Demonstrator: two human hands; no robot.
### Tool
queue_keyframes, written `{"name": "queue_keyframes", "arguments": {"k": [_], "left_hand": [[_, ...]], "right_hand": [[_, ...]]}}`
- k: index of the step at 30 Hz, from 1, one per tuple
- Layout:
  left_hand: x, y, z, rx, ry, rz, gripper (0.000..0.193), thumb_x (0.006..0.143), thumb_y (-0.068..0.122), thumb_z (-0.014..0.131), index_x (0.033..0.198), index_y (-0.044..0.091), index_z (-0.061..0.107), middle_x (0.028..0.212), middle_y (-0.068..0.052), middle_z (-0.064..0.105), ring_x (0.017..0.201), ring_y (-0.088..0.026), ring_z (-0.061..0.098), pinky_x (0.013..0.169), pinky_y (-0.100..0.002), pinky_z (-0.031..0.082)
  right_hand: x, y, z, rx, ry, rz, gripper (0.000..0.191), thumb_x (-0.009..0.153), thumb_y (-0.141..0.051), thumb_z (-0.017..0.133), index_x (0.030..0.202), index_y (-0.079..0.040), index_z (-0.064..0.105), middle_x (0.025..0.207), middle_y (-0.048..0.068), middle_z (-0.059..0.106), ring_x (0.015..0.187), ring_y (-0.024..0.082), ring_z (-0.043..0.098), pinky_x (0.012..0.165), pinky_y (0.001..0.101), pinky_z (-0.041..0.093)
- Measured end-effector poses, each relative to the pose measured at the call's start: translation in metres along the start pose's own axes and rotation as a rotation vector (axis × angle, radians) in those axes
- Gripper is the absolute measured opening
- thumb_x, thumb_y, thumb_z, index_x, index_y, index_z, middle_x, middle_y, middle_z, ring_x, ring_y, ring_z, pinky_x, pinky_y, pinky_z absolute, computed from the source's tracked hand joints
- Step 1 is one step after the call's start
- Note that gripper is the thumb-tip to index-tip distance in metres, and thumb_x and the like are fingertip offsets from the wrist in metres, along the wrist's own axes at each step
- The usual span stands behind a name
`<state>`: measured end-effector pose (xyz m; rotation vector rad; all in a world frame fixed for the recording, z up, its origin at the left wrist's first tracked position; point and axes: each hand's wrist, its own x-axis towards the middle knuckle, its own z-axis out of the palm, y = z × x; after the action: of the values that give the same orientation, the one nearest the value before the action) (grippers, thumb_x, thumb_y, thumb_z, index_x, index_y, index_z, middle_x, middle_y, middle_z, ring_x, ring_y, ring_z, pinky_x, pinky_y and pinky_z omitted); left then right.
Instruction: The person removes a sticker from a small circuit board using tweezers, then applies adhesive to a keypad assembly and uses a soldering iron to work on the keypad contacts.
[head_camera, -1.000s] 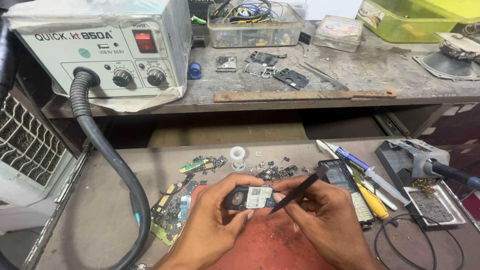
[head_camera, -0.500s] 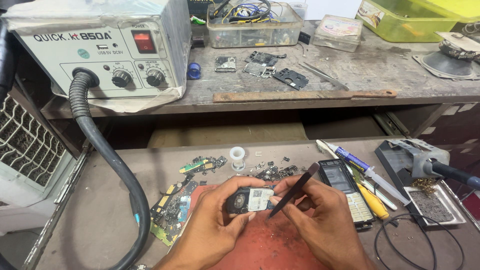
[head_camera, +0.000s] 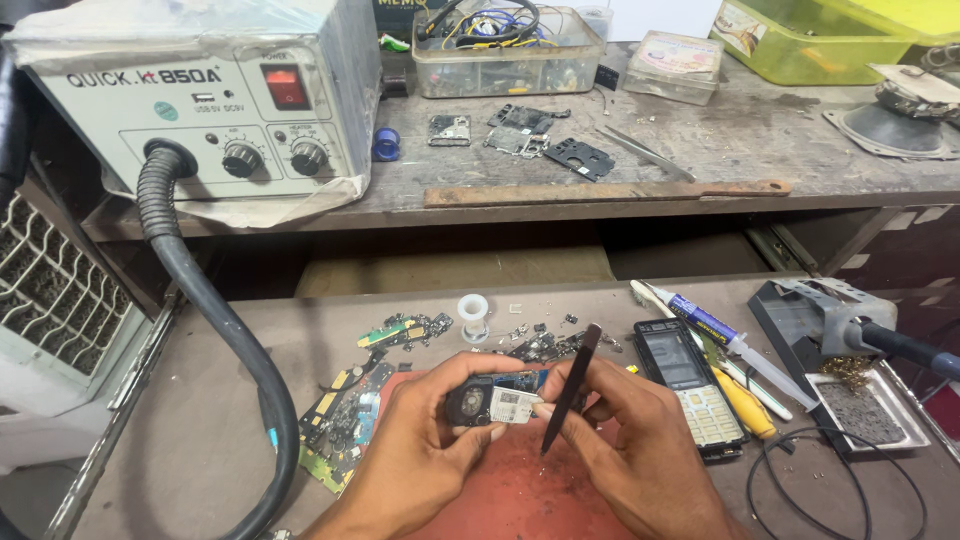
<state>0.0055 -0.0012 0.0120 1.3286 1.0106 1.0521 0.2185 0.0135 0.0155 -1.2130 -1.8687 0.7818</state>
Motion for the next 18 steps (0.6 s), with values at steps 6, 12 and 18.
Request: {"name": "queue_keyframes", "arguments": {"k": [6,12,18], "left_hand": [[0.002,0.004,0.001,-0.066,-0.012,0.055,0.054,0.082,-0.02,0.059,0.129,0.006,0.064,0.111,-0.006,0.072,0.102,-0.005,0.069,0.082,-0.019,0.057],[0.002,0.011,-0.001,-0.052,0.027,0.056,0.057,0.078,-0.023,0.061,0.127,0.006,0.066,0.112,-0.006,0.072,0.103,-0.007,0.07,0.085,-0.022,0.059],[0.001,0.006,-0.004,0.039,0.021,0.174,0.056,0.079,-0.021,0.065,0.128,0.006,0.067,0.109,-0.007,0.073,0.101,-0.006,0.068,0.083,-0.018,0.054]], "right_hand": [[0.0,0.003,0.0,0.12,0.002,0.012,0.016,0.083,-0.006,0.079,0.098,-0.004,0.074,0.085,0.005,0.078,0.08,0.013,0.077,0.068,0.0294,0.066],[-0.001,0.009,-0.003,0.057,-0.001,-0.045,0.019,0.079,-0.002,0.076,0.097,-0.006,0.076,0.091,0.003,0.077,0.083,0.013,0.077,0.072,0.028,0.067],[-0.006,0.014,-0.002,0.093,0.029,-0.167,0.018,0.077,-0.004,0.082,0.094,-0.007,0.077,0.088,0.001,0.084,0.084,0.014,0.079,0.073,0.0267,0.068]]}}
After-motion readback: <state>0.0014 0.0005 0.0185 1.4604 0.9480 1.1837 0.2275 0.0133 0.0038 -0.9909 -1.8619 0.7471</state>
